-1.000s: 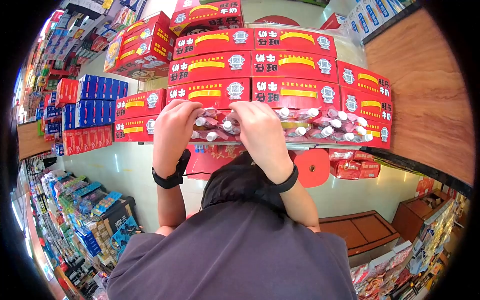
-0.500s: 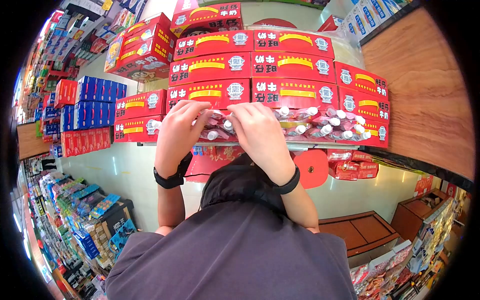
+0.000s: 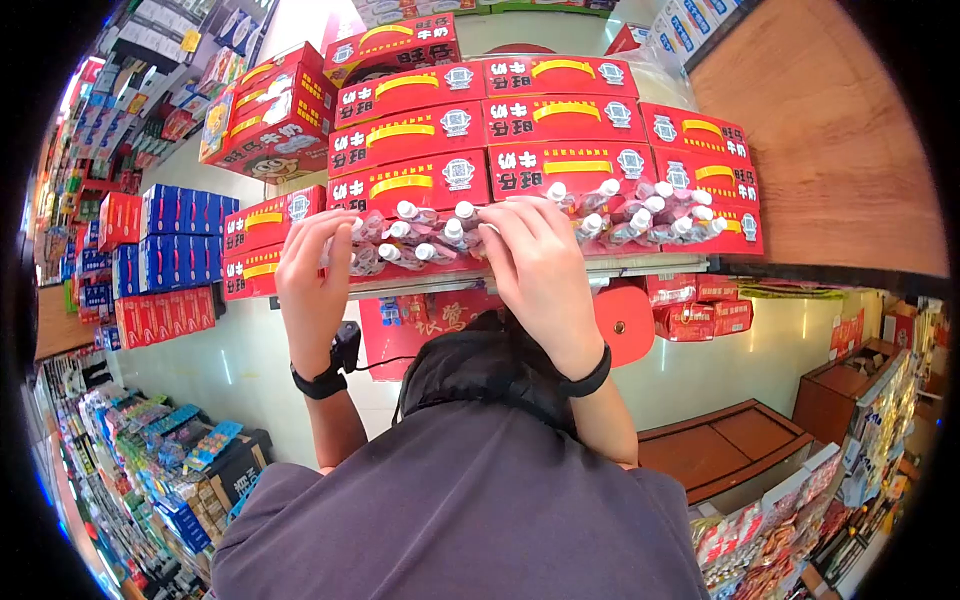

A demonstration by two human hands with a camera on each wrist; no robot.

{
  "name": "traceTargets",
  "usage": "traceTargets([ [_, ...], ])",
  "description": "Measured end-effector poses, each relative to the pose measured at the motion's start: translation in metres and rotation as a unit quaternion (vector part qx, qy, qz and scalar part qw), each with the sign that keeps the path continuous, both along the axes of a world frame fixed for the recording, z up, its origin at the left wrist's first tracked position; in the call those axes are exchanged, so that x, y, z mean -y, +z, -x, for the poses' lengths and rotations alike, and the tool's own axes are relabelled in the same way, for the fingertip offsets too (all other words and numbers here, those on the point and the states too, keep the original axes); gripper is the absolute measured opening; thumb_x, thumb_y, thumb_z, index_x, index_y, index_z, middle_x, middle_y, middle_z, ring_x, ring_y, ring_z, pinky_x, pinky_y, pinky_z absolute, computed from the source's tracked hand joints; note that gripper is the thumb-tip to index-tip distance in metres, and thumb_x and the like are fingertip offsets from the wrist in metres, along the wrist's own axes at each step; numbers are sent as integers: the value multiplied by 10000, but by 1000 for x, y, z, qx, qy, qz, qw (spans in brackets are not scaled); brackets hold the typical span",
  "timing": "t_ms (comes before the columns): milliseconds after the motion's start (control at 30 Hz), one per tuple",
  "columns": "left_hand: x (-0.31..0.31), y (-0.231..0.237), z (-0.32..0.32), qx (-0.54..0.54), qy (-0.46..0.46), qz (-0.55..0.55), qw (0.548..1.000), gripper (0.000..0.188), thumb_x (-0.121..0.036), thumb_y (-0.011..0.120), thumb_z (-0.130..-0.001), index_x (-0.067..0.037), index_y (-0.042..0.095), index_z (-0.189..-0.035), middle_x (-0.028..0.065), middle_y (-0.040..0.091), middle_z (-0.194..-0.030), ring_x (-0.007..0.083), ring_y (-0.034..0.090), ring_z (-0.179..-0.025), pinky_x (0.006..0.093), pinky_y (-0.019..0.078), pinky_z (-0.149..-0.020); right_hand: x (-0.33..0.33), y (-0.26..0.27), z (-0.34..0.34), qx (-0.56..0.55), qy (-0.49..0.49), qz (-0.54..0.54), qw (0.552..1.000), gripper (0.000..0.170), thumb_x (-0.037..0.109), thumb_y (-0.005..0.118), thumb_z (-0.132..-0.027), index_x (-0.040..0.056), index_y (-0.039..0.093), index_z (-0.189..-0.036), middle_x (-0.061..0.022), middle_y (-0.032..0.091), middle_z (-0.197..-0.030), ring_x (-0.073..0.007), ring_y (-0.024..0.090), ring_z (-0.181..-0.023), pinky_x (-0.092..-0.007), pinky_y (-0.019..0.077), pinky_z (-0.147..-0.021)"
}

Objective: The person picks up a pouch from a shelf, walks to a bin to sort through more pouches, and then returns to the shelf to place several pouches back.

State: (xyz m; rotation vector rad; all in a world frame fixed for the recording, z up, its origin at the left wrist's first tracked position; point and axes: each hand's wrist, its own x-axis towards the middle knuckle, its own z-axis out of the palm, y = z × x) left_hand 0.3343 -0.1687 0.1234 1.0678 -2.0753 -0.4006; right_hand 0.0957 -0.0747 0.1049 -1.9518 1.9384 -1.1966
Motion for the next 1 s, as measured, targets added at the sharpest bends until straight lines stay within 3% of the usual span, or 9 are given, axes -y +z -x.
traceTargets([
  [133, -12, -3, -31, 6, 24, -2, 1000, 94, -42, 674, -1000, 17, 734, -1043, 134, 773, -1064, 273, 724, -1014, 371, 566, -894, -17, 3, -9, 23, -5, 28, 999, 170, 34, 722, -930, 15, 712, -1099, -119, 713, -1039, -316, 657, -1065, -426, 528, -923],
  [433, -43, -17, -76, -10, -3, -47, 999, 44, -20, 715, -955, 15, 712, -983, 137, 743, -936, 306, 717, -888, 384, 560, -789, -48, -5, -61, 92, 50, -29, 994, 176, 23, 706, -934, -1, 703, -1109, -146, 712, -985, -338, 678, -965, -422, 541, -863],
  [767, -68, -49, -93, 17, -118, -145, 982, 74, -43, 739, -921, 4, 713, -971, 125, 742, -932, 317, 697, -879, 408, 557, -783, -85, -14, -112, 92, 49, -120, 987, 156, 97, 702, -963, 20, 705, -1099, -137, 733, -1012, -329, 682, -976, -425, 541, -882],
  [1000, -58, -56, -72, 58, -236, -131, 961, 80, -76, 742, -901, -22, 715, -953, 102, 732, -911, 307, 688, -877, 407, 554, -801, -109, -17, -127, 91, 28, -166, 981, 176, 135, 700, -970, 25, 700, -1107, -137, 704, -1015, -333, 658, -960, -433, 525, -872],
])
